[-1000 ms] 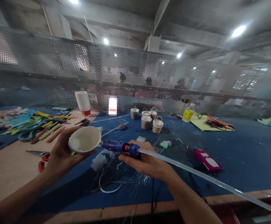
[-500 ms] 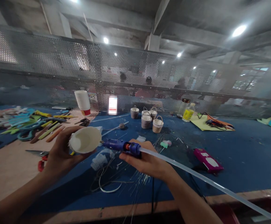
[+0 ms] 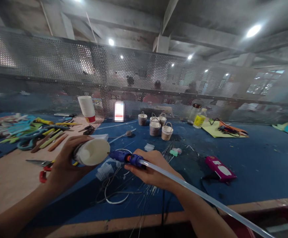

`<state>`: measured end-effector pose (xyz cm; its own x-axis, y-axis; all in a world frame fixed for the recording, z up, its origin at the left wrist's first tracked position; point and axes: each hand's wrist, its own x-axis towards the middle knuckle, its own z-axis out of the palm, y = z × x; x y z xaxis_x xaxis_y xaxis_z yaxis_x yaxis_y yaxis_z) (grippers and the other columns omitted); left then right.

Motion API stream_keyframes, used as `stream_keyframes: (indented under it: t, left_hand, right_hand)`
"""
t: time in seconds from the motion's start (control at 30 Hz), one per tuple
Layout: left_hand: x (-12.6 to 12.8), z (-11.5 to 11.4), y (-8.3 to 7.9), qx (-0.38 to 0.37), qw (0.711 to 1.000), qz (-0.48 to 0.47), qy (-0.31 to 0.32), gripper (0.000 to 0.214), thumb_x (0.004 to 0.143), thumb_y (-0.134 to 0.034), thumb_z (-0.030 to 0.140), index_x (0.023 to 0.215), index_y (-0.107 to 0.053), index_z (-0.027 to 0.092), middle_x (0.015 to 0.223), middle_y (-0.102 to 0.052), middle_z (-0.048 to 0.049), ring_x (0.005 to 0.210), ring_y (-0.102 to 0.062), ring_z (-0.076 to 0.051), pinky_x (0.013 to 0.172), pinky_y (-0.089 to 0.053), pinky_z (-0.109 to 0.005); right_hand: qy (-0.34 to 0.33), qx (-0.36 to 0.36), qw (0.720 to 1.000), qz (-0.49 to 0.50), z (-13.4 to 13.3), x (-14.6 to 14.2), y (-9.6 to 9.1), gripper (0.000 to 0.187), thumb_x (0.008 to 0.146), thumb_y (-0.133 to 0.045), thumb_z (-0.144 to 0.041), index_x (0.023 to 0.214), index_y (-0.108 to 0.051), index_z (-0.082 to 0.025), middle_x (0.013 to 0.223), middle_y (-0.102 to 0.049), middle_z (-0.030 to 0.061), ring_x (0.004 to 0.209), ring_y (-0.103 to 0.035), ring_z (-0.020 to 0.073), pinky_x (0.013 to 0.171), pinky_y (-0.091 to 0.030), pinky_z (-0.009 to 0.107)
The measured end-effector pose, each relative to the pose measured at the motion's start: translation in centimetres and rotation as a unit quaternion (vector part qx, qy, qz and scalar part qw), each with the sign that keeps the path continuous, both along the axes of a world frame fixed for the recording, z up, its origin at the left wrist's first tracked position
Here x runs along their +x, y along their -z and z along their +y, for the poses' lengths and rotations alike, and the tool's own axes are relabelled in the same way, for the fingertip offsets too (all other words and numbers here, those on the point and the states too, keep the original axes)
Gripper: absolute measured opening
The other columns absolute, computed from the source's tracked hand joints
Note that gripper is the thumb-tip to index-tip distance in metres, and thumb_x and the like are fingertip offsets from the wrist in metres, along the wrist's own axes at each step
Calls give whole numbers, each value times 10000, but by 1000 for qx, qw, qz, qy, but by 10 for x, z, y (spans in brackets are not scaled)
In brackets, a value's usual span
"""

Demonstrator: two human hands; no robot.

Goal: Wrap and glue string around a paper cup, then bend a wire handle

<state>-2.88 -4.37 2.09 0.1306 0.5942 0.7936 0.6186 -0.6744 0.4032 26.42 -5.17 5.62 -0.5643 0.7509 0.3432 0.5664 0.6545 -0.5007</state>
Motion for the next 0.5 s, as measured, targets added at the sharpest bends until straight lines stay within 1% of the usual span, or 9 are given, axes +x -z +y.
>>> stream_keyframes:
  t: [0.1,0.27,0.5]
  left_hand:
    - [0,1,1,-8,1000,5,-4,639,734,-756,294,1293,-457,373,1259,-539,-74,1210,-544,-364,1032,-469,-586]
    - [0,0,1,-13,1000,1,-12,625,732,-749,313,1283,-463,389,1256,-547,-71,1201,-556,-379,1009,-485,-608]
    - [-2,0,2,-12,1000,12,-11,626,741,-741,319,1291,-447,380,1264,-535,-64,1213,-541,-369,1034,-472,-591]
  right_hand:
    - [3,8,1000,-3,1,0,0,288,941,-597,-476,836,-546,-212,645,-560,-43,537,-485,100,540,-295,249]
    - [5,16,1000,-4,2,0,0,296,947,-585,-482,824,-544,-215,644,-557,-41,534,-484,106,547,-291,254]
    - [22,28,999,-11,2,-1,1,314,940,-596,-501,820,-552,-215,635,-550,-37,528,-464,107,543,-264,253]
